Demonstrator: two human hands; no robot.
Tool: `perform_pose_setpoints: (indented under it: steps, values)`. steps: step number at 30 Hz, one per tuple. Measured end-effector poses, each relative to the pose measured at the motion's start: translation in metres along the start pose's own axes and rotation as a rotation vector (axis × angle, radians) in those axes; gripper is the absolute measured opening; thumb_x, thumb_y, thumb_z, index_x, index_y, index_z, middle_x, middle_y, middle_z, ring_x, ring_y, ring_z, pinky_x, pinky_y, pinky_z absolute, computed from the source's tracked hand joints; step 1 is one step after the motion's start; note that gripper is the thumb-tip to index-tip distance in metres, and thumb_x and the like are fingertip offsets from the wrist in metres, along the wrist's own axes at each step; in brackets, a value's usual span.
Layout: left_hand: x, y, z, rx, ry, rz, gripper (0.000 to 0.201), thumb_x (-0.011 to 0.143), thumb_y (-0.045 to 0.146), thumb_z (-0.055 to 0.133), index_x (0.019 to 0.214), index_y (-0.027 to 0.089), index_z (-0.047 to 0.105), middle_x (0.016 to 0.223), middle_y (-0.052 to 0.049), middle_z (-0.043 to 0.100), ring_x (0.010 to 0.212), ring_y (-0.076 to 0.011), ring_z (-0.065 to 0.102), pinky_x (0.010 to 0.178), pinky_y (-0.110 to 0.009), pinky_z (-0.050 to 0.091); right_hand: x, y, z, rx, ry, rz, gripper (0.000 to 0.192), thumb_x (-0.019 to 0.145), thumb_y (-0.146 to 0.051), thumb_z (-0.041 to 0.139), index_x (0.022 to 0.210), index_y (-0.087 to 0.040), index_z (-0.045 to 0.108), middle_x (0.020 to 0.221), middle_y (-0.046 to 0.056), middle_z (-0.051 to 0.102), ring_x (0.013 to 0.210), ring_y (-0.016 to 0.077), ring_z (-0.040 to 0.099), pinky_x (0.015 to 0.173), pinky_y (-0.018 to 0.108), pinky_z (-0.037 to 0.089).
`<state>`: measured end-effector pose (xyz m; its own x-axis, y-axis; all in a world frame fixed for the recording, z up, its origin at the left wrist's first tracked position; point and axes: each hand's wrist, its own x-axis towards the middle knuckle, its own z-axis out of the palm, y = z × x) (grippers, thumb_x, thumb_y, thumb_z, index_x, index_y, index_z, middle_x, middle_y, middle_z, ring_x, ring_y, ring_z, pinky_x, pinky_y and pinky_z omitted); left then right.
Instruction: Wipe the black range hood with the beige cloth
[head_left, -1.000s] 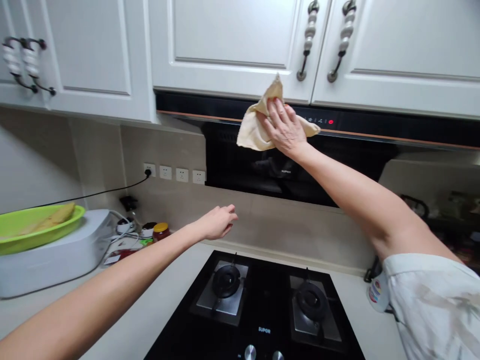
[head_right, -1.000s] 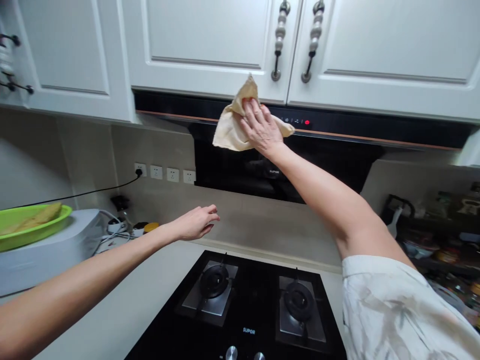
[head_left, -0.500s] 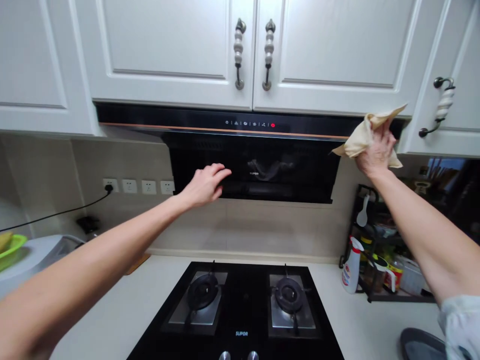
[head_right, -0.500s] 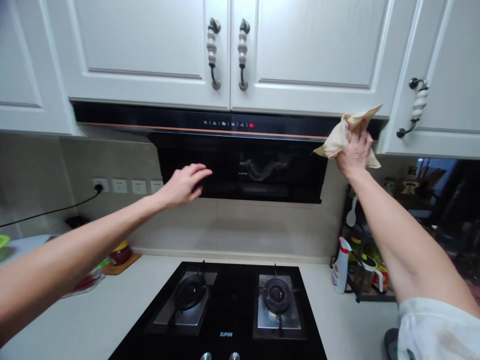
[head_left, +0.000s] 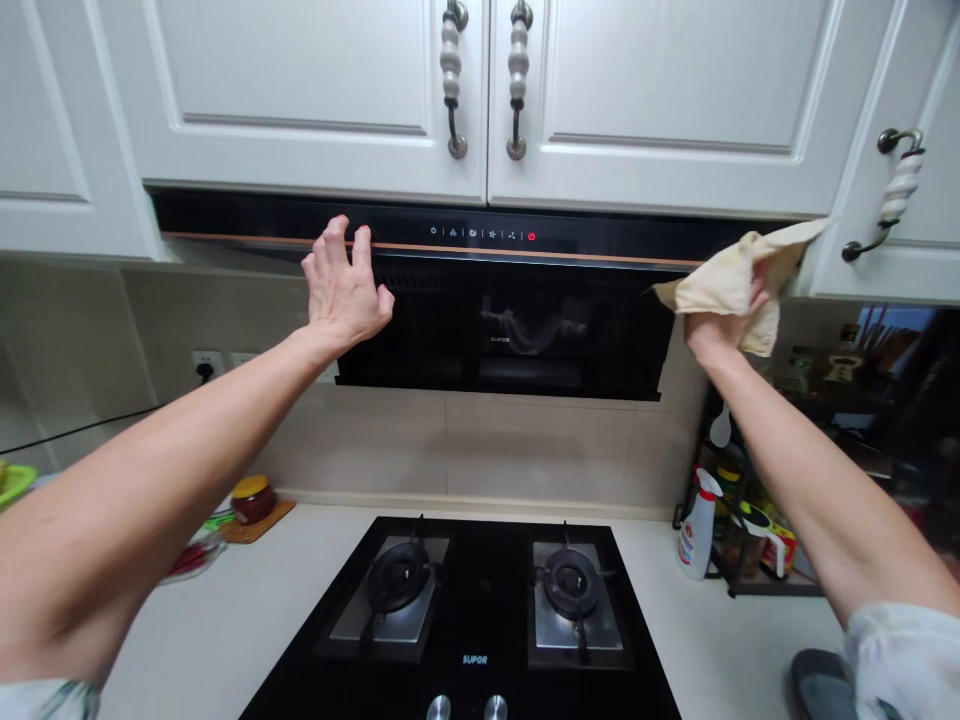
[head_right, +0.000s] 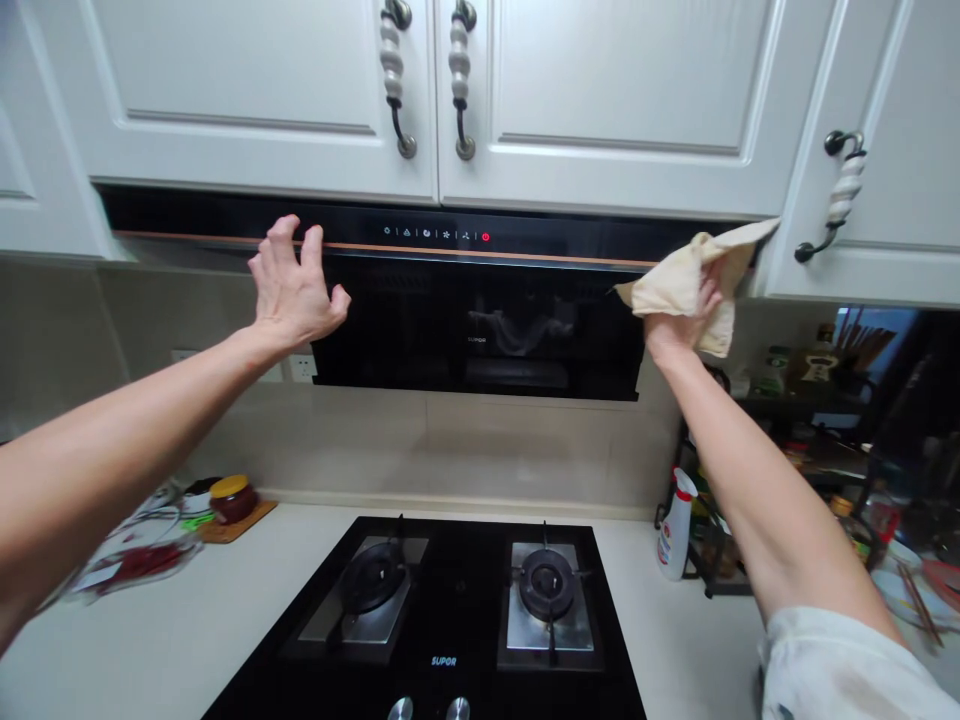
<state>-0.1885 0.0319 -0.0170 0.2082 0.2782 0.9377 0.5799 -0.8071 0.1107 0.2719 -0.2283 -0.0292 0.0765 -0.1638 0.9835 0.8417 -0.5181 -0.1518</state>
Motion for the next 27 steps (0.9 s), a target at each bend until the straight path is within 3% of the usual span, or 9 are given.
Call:
perform_pose_setpoints:
  steps: [3, 7, 9, 13, 15, 17, 20, 23, 27]
  values:
    - [0.005, -0.009, 0.003, -0.006, -0.004, 0.029, 0.098, 0.083, 0.069, 0.04, 0.161, 0.01, 0.033, 0.173, -0.004, 0.022, 0.16, -0.0352, -0.001, 0.122, -0.061, 0.011, -0.015, -0.036, 0.023, 0.108, 0.086, 0.023, 0.071, 0.103, -0.054, 0.027, 0.157, -0.014, 0.051, 0.162, 0.025, 0.039, 0.152, 0.0457, 0.033, 0.114, 0.071, 0.032]
    - [0.004, -0.015, 0.008, 0.061, -0.018, 0.118, 0.103, 0.086, 0.06, 0.038, 0.166, 0.0, 0.011, 0.176, -0.013, 0.001, 0.16, -0.0365, 0.002, 0.124, -0.061, 0.007, -0.021, -0.088, 0.053, 0.235, 0.113, -0.135, 0.066, 0.102, -0.052, 0.029, 0.15, -0.02, 0.061, 0.157, 0.016, 0.05, 0.16, 0.0354, 0.02, 0.126, 0.06, 0.021]
    - [0.003, -0.015, 0.009, 0.079, -0.02, 0.131, 0.102, 0.087, 0.055, 0.039, 0.166, -0.002, 0.007, 0.176, -0.015, -0.004, 0.161, -0.0367, 0.002, 0.125, -0.061, 0.006, -0.023, -0.12, 0.064, 0.257, 0.102, -0.234, 0.065, 0.102, -0.05, 0.026, 0.148, -0.022, 0.063, 0.153, 0.012, 0.055, 0.164, 0.0251, 0.006, 0.13, 0.057, 0.012]
    - [0.003, -0.017, 0.011, 0.079, -0.018, 0.083, 0.097, 0.089, 0.055, 0.037, 0.168, 0.007, 0.005, 0.177, -0.006, 0.006, 0.162, -0.03, -0.004, 0.126, -0.059, 0.004, -0.031, -0.204, 0.061, 0.256, -0.011, -0.454, 0.067, 0.106, -0.043, 0.014, 0.144, -0.019, 0.063, 0.153, 0.007, 0.057, 0.157, 0.011, -0.027, 0.131, 0.051, -0.009]
    - [0.003, -0.018, 0.012, 0.091, -0.018, 0.099, 0.096, 0.09, 0.05, 0.043, 0.168, 0.008, 0.004, 0.177, -0.008, 0.006, 0.162, -0.0313, -0.003, 0.125, -0.061, 0.005, -0.034, -0.251, 0.048, 0.244, -0.172, -0.566, 0.063, 0.107, -0.034, 0.014, 0.154, -0.011, 0.051, 0.164, 0.009, 0.042, 0.159, 0.0134, -0.023, 0.132, 0.053, -0.006]
    - [0.004, -0.02, 0.011, 0.106, -0.014, 0.145, 0.092, 0.094, 0.04, 0.047, 0.167, 0.002, 0.006, 0.176, -0.019, 0.001, 0.161, -0.0372, 0.0, 0.123, -0.066, 0.008, -0.036, -0.294, 0.033, 0.22, -0.312, -0.675, 0.061, 0.109, -0.029, 0.012, 0.162, -0.015, 0.038, 0.172, 0.006, 0.026, 0.163, 0.0176, -0.007, 0.134, 0.052, 0.007]
    - [0.004, -0.021, 0.011, 0.114, -0.026, 0.142, 0.07, 0.106, 0.03, 0.029, 0.166, -0.001, 0.008, 0.173, -0.028, 0.0, 0.161, -0.0405, 0.001, 0.121, -0.069, 0.01, -0.034, -0.338, 0.015, 0.158, -0.42, -0.824, 0.065, 0.109, -0.026, 0.0, 0.163, -0.018, 0.035, 0.174, 0.001, 0.018, 0.163, 0.0229, 0.014, 0.134, 0.053, 0.017]
    - [0.003, -0.02, 0.01, 0.148, -0.036, 0.137, 0.066, 0.108, 0.028, 0.021, 0.165, -0.001, 0.007, 0.172, -0.031, 0.001, 0.161, -0.0422, 0.001, 0.121, -0.069, 0.011, -0.027, -0.342, 0.011, 0.133, -0.443, -0.851, 0.067, 0.108, -0.025, -0.003, 0.162, -0.019, 0.037, 0.173, -0.003, 0.02, 0.161, 0.022, 0.019, 0.134, 0.052, 0.016]
    - [0.001, -0.017, 0.009, 0.215, -0.011, 0.203, 0.089, 0.094, 0.025, 0.048, 0.164, -0.005, 0.002, 0.17, -0.036, 0.001, 0.158, -0.0477, 0.005, 0.119, -0.071, 0.015, -0.019, -0.284, 0.021, 0.23, -0.406, -0.746, 0.066, 0.109, -0.034, 0.002, 0.159, -0.018, 0.043, 0.167, 0.0, 0.036, 0.163, 0.0208, 0.011, 0.133, 0.053, 0.016]
